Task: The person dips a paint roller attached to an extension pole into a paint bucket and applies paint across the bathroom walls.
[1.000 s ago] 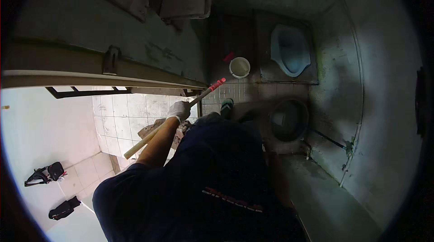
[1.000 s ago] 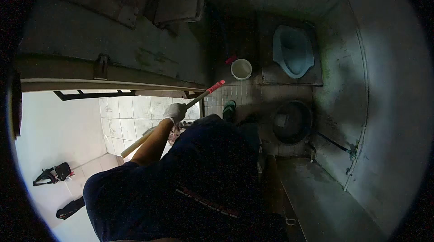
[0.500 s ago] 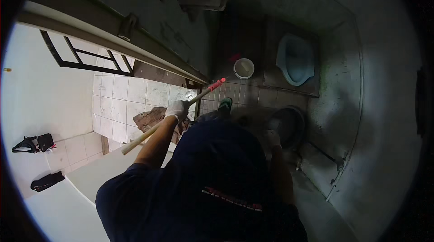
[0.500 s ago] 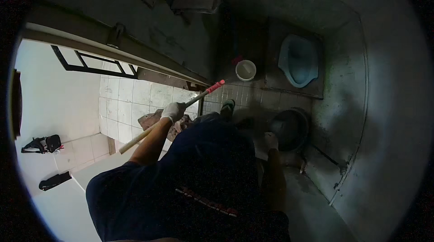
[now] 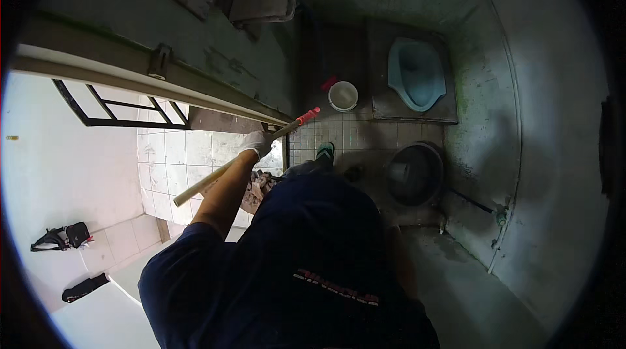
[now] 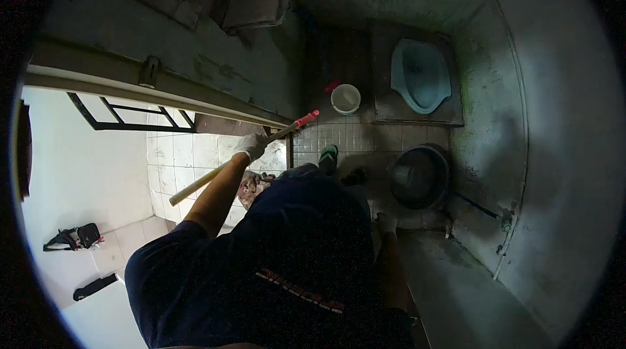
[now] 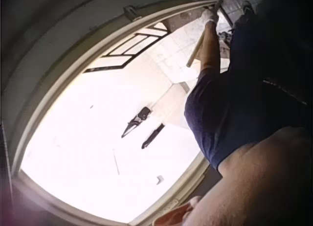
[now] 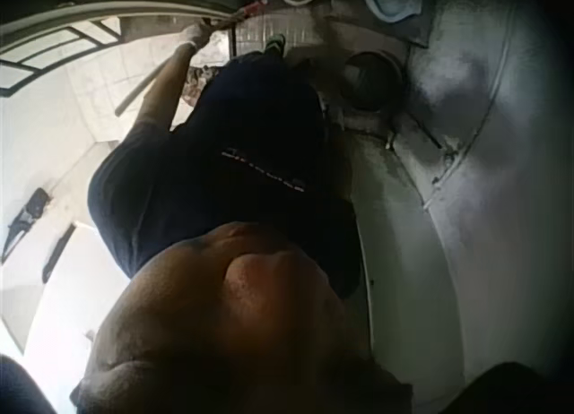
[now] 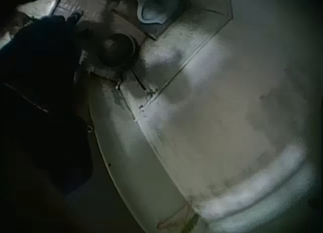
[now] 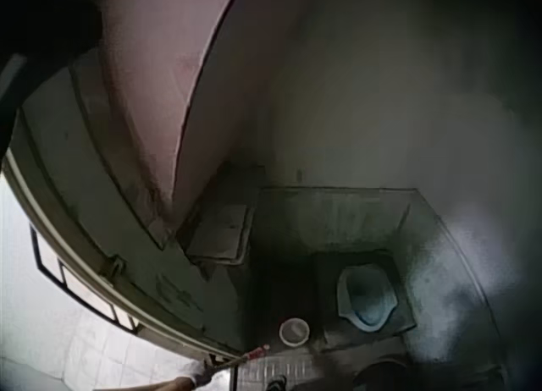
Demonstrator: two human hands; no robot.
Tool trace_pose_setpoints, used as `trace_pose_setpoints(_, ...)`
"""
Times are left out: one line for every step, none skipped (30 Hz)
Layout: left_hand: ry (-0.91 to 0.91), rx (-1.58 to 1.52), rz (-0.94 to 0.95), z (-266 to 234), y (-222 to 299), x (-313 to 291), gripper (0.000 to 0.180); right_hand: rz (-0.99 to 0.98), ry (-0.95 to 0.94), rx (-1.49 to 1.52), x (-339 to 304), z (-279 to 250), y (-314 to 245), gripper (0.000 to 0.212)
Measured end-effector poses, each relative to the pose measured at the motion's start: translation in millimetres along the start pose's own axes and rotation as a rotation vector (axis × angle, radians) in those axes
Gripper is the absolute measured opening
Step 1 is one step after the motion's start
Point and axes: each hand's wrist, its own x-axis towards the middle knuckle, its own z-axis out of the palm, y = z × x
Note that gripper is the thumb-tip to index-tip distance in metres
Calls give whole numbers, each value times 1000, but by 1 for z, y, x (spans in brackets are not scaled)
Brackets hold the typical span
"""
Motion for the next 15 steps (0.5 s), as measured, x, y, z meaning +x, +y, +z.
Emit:
trace_pose_setpoints(2, -22, -24, 1, 5, 0, 24, 3, 3, 7, -4, 1, -2, 25)
trace_pose_setpoints(4, -45, -49, 3, 8, 0, 24, -19, 63, -136, -7, 2, -4, 26)
trace_pose_setpoints(22, -65, -48, 1, 12, -4, 25, -42, 121, -277, -12, 1, -9, 26)
trace_pose_setpoints(22, -66, -50, 6, 9, -1, 25, -44, 121, -278, -13, -2, -13, 26)
trace_pose_setpoints(-5, -30, -17, 16, 1, 6, 26, 81, 85, 24, -12, -7, -17, 27)
trace_pose_setpoints(-32, 11, 22, 14, 2, 7, 26, 209, 50, 332, -9, -10, -20, 27)
trace_pose_setpoints(-43, 18, 27, 11, 2, 5, 26, 209, 51, 333, -5, -14, -22, 27)
trace_pose_setpoints(-42, 19, 27, 11, 3, 4, 26, 29, 44, -33, 0, -20, -24, 28)
trace_pose_setpoints(-31, 37, 38, 8, 9, 6, 27, -135, 49, -374, 2, -14, -19, 29)
trace_pose_setpoints(-22, 39, 44, 6, 14, 5, 27, -122, 57, -365, 10, -5, -7, 29)
trace_pose_setpoints(-15, -33, -14, 17, 5, 5, 29, -128, 89, -257, 26, -2, 4, 31)
trace_pose_setpoints(-8, -73, -34, 23, 6, 10, 30, -120, 140, -120, 34, 6, 14, 33)
trace_pose_setpoints(7, -75, -51, 24, 3, 7, 30, -143, 132, -123, 36, -3, -4, 33)
trace_pose_setpoints(19, -79, -70, 24, 1, 1, 30, 27, 141, 290, 26, -22, -33, 33)
trace_pose_setpoints(20, -84, -89, 25, -3, 0, 30, 212, 146, 696, 16, -40, -55, 33)
